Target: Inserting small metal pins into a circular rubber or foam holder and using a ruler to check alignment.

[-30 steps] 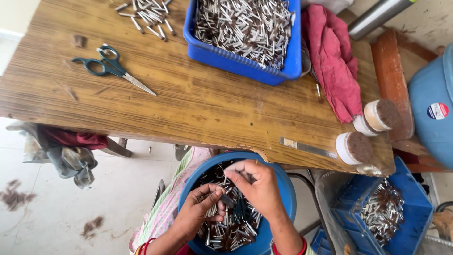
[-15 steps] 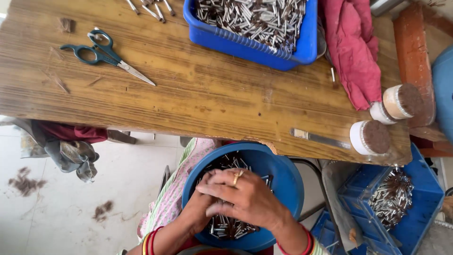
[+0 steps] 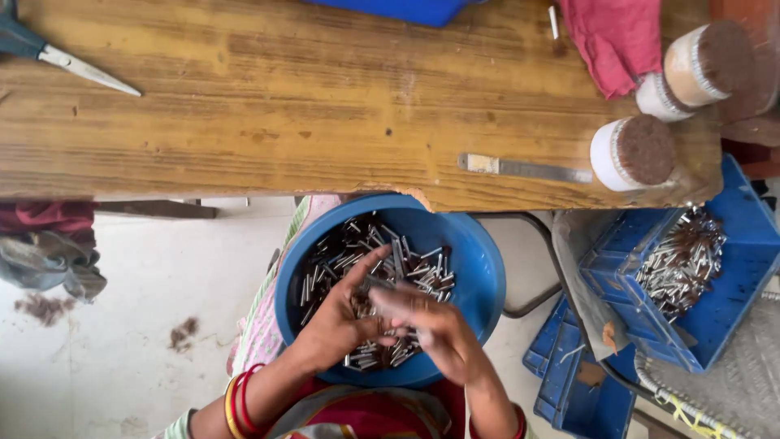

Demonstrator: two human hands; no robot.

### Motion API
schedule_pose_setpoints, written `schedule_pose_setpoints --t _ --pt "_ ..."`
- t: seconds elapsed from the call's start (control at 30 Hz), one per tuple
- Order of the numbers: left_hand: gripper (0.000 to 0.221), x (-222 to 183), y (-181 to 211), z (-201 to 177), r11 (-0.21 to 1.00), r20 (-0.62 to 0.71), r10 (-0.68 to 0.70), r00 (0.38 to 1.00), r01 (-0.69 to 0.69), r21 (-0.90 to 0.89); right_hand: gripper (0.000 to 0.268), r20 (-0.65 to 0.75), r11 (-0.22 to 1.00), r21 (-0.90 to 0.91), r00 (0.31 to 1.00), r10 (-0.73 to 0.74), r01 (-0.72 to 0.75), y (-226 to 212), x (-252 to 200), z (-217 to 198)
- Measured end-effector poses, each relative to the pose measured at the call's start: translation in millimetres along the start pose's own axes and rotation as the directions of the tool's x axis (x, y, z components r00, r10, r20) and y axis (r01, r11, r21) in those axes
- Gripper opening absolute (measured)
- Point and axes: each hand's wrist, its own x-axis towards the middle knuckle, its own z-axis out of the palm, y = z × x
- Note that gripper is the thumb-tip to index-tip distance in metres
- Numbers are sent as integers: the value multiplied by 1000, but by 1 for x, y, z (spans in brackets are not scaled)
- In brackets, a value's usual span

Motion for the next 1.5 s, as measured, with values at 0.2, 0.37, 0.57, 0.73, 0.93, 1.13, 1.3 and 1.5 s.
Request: schedule_pose_setpoints --t 0.2,0.37,0.57,0.73,0.93,1.13,1.3,1.5 --pt "91 5 -17 -11 999 39 54 998 -54 1 40 -175 983 -47 971 166 -176 42 -14 -9" --pt "89 4 -11 -4 1000 4 10 1000 -10 24 27 -347 933 297 887 304 -203 90 -45 2" --pt "90 7 -10 -7 997 23 41 999 -42 58 12 -382 897 399 855 349 -188 82 -34 3" --pt "82 2 -10 -10 998 47 8 999 -5 -56 15 -450 812 572 782 430 -117 86 -37 -5" --pt "72 8 -16 -13 1000 58 31 998 -31 -5 13 -302 918 222 872 385 -329 58 -16 -4" --pt "57 9 -19 -20 997 32 -41 999 43 -66 26 -296 545 838 828 476 -14 99 -54 -11" --pt "43 5 -15 -19 1000 -2 -13 1000 13 -2 20 -575 772 -71 659 486 -631 73 -34 2" --pt "40 3 -14 -20 1000 -32 -1 999 1 -19 46 -413 440 -676 799 437 -590 83 -28 23"
